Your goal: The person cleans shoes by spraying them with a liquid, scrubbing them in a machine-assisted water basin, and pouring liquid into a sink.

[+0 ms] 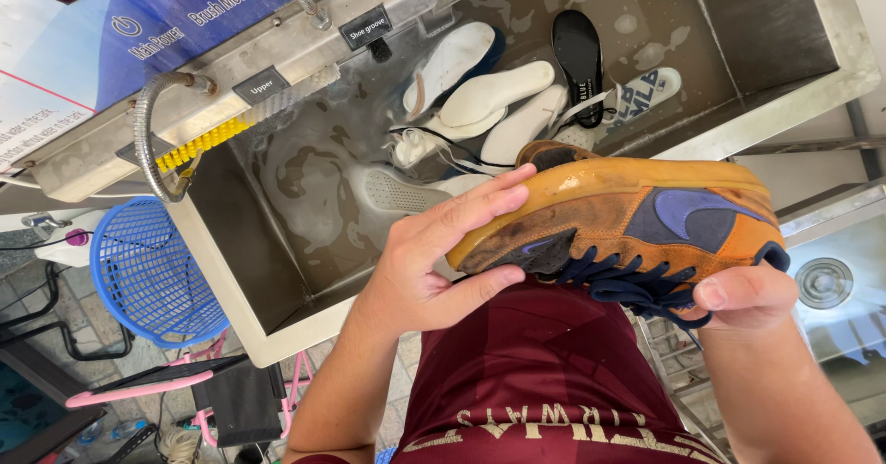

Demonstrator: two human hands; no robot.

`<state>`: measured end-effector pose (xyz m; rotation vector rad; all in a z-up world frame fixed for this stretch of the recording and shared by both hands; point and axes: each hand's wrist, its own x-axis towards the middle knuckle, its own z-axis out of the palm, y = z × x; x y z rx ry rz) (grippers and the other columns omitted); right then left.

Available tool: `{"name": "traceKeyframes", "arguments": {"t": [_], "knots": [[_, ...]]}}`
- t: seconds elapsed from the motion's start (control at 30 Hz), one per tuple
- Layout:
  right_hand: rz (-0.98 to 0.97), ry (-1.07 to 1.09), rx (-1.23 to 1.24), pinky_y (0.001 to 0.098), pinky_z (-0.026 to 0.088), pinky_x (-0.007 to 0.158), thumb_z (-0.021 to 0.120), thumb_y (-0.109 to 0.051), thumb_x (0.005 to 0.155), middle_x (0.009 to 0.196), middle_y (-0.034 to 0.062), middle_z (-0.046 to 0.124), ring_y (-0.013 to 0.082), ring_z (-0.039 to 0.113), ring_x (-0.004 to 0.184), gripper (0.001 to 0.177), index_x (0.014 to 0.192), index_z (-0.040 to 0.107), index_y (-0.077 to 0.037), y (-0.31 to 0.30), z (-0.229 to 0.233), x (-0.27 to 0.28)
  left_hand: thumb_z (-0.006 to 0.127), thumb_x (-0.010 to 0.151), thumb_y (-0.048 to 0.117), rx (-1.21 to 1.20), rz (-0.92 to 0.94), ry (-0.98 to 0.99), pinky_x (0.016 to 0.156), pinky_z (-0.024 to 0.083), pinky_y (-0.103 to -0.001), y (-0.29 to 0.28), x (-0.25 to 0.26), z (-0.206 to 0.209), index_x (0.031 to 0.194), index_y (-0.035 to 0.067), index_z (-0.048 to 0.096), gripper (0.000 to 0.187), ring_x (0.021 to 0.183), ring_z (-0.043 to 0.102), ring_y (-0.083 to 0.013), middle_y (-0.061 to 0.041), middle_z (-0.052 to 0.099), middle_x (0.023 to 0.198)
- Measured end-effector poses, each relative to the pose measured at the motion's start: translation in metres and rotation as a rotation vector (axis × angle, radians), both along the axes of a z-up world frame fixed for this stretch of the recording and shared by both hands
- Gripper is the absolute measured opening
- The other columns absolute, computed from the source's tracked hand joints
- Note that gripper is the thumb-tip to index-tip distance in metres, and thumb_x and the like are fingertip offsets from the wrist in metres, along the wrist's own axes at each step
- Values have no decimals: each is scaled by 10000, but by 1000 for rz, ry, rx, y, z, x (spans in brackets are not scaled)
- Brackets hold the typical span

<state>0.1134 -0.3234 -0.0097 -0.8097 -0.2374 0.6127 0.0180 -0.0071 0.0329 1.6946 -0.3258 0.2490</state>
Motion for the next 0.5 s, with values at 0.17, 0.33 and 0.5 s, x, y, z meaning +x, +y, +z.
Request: {"name": "traceKeyframes", "arguments": {"t": [0.17, 0.33, 0.5], "knots": [[-28, 74, 40, 455, 509, 1094, 766, -41, 709, 1332, 277, 648, 378, 643, 1231, 764, 1409, 527, 146, -4, 2, -4, 672, 950, 74, -114, -92, 14, 1199, 493, -321, 5, 0, 2, 1506, 3, 494, 588, 1425, 603, -312, -193, 566, 1519], [-19, 16, 39, 448, 518, 1080, 785, -44, 739, 1329, 276, 660, 372, 651, 1226, 708, 1370, 523, 141, -6, 2, -2, 726, 970, 117, -53, -44, 22, 1111, 546, -297, 3, 0, -5, 1501, 21, 545, 569, 1302, 702, -291, -202, 639, 1427], [-10, -57, -184, 449, 486, 1110, 830, -51, 666, 1388, 211, 608, 334, 595, 1293, 880, 1466, 484, 75, -3, 20, -18, 843, 921, 116, -52, 55, 32, 997, 603, -301, 1, -2, -26, 1346, 35, 661, 470, 1150, 775, -260, -187, 742, 1281]]}}
